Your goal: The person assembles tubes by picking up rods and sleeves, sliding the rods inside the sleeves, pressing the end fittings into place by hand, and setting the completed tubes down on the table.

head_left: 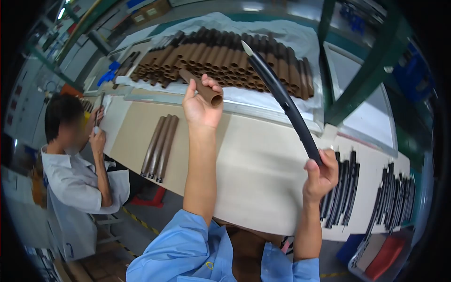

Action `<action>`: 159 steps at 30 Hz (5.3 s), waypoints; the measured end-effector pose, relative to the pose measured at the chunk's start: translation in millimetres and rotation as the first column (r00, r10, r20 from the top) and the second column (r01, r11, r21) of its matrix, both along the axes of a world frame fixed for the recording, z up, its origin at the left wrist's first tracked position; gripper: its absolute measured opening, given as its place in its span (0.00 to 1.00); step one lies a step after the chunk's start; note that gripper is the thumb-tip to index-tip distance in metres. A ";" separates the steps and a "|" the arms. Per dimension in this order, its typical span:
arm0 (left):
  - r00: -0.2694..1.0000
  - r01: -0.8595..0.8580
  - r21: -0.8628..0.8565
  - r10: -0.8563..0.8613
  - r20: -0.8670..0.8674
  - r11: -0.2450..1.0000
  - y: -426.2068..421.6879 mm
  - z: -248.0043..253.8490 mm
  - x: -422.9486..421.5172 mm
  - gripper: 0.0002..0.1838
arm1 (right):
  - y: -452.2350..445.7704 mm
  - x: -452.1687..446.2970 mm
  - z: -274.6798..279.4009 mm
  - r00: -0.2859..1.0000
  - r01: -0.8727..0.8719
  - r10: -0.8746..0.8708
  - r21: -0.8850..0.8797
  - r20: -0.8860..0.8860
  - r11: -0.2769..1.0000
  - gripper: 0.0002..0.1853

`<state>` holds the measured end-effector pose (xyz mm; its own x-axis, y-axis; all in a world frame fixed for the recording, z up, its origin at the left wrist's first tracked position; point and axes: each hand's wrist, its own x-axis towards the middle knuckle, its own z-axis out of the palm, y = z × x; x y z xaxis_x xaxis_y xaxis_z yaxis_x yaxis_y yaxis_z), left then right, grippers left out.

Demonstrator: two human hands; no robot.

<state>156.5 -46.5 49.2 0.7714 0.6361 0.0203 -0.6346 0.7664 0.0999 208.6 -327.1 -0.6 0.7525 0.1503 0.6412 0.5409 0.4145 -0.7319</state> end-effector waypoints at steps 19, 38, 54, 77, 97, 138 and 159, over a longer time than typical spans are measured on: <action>0.967 0.094 -0.046 -0.080 0.241 0.995 7.4 54.4 -3.9 0.11 | -12.5 0.9 9.3 0.982 0.000 0.019 -0.100 0.189 0.995 0.16; 0.961 0.194 -0.004 -0.189 0.200 0.981 2.2 56.9 -12.6 0.16 | -11.9 -0.1 9.7 0.966 -0.012 0.034 -0.089 0.255 0.996 0.17; 0.915 0.318 -0.305 -0.206 0.348 0.898 2.7 67.4 -14.4 0.03 | -24.3 -15.0 38.6 0.923 0.099 -0.030 -0.162 0.383 0.982 0.17; 0.980 -0.079 0.444 0.151 -0.128 0.893 -19.7 80.4 -12.2 0.15 | -34.5 -51.8 80.3 0.878 0.292 -0.104 -0.352 0.467 0.890 0.17; 0.990 0.024 0.560 0.058 -0.129 0.828 -38.8 73.2 7.2 0.14 | -24.4 -46.8 82.6 0.834 0.366 -0.114 -0.387 0.540 0.846 0.20; 0.916 0.109 0.993 0.384 -0.114 0.035 -159.9 1.4 68.3 0.13 | 56.2 18.5 -44.7 0.946 0.231 -0.240 -0.068 -0.216 0.971 0.10; 0.936 -0.015 0.997 0.349 0.041 -0.079 -156.8 -15.7 73.3 0.13 | 53.9 21.5 -50.8 0.932 0.248 -0.274 -0.134 -0.239 0.960 0.12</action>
<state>229.8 -203.3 33.5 0.7198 0.2003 0.6646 -0.5704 -0.3749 0.7308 230.1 -273.2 -51.4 0.9088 -0.0200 0.4168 0.4120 0.2016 -0.8886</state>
